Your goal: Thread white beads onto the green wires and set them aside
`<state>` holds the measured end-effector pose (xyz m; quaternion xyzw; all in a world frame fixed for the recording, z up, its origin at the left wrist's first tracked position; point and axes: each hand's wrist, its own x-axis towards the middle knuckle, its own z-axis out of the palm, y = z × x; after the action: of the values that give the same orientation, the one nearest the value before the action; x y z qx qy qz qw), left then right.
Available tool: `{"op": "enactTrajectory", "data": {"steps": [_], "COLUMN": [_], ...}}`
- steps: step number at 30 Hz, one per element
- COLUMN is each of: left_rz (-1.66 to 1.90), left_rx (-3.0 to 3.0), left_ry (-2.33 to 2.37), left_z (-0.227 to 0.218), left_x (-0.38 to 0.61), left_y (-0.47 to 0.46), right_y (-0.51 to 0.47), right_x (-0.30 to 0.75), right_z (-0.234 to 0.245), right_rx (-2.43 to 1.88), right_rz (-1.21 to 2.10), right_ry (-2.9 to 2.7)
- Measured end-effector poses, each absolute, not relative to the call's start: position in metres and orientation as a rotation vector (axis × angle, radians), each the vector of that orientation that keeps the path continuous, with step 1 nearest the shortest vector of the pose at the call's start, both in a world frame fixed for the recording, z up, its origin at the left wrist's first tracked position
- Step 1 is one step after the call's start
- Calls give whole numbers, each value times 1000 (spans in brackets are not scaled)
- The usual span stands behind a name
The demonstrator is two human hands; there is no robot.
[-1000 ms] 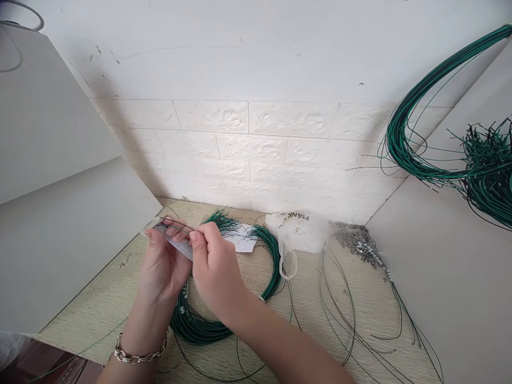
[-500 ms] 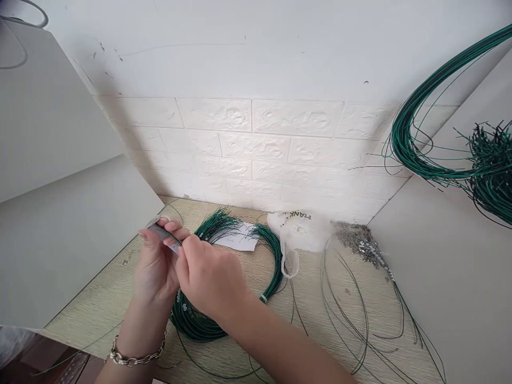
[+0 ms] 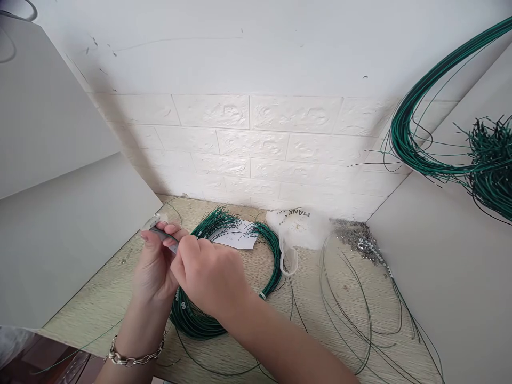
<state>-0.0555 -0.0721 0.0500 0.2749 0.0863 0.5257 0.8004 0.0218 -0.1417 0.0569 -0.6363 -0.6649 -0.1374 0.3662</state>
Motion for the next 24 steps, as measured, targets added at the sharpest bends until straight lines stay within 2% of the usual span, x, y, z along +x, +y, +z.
{"op": "enactTrajectory", "data": {"steps": [10,13,19,24], "left_rz": [1020,1050,1063,1053], "left_rx": [609,669,838,870], "left_ry": [134,163,249,278], "left_z": [54,53,56,59], "left_x": [-58,-60,-64,-67], "left_y": [-70,-71,-72,-72], "right_y": [-144,-144,-145,-143], "right_x": [27,26,32,39], "right_z": [64,64,63,65], "right_rx": [-1650,-1655,-1647,-1620], "right_rz": [12,-60,-457,-519], "right_ry": [-1658,-1663,-1695,-1767]}}
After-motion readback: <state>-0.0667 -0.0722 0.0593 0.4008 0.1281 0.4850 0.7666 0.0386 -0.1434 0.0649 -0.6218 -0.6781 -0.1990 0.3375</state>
